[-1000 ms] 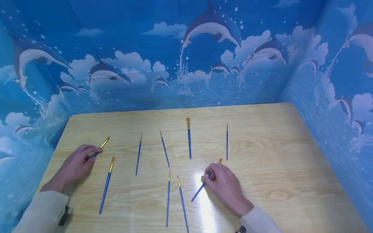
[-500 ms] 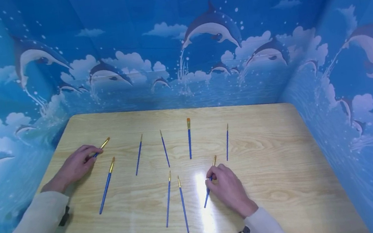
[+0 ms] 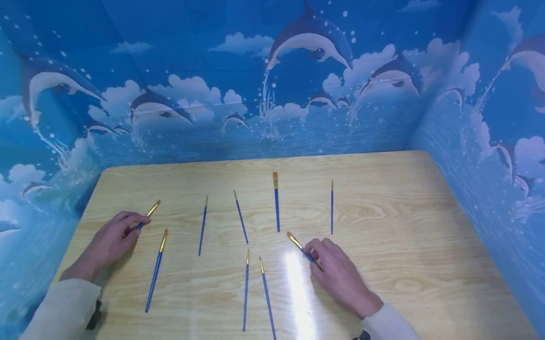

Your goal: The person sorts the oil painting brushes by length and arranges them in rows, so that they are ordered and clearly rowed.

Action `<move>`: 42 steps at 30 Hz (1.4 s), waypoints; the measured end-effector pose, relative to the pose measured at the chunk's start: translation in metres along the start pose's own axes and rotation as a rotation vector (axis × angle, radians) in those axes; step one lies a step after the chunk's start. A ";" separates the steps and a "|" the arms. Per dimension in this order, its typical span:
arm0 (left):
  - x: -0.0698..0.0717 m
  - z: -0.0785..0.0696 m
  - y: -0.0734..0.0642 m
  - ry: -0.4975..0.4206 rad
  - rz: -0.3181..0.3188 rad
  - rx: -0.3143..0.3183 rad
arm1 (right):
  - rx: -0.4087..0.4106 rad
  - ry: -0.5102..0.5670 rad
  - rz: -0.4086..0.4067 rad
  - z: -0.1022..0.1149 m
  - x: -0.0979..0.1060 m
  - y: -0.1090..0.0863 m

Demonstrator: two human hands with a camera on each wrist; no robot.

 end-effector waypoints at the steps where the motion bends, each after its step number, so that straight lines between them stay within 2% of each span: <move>1: 0.000 0.000 0.000 -0.001 -0.002 -0.002 | -0.002 0.004 -0.002 -0.001 0.000 0.000; 14: 0.001 -0.002 0.001 0.003 0.001 -0.021 | -0.028 0.002 0.001 -0.005 0.003 0.002; 23: 0.003 -0.003 0.001 0.015 0.009 -0.021 | 0.038 -0.017 -0.020 0.002 0.007 0.001; 30: 0.000 -0.001 0.002 0.011 0.021 -0.003 | 0.143 -0.010 -0.102 0.010 0.016 0.001; 33: 0.000 -0.001 0.002 0.009 0.019 -0.001 | 0.118 0.010 -0.091 0.010 0.017 0.006; 38: 0.000 -0.001 0.002 0.006 0.016 -0.003 | 0.013 0.079 -0.037 0.009 0.019 0.018; 42: 0.000 0.000 0.002 0.003 0.022 0.005 | -0.024 0.136 -0.012 0.013 0.021 0.026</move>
Point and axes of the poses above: each hand's wrist, its own y-axis towards the middle knuckle, its own x-axis out of the back of the hand, z = x × y, the point moved 7 cm from there along y, towards the middle knuckle, and after that the axes turned 10 degrees about -x, right-handed, at the moved point
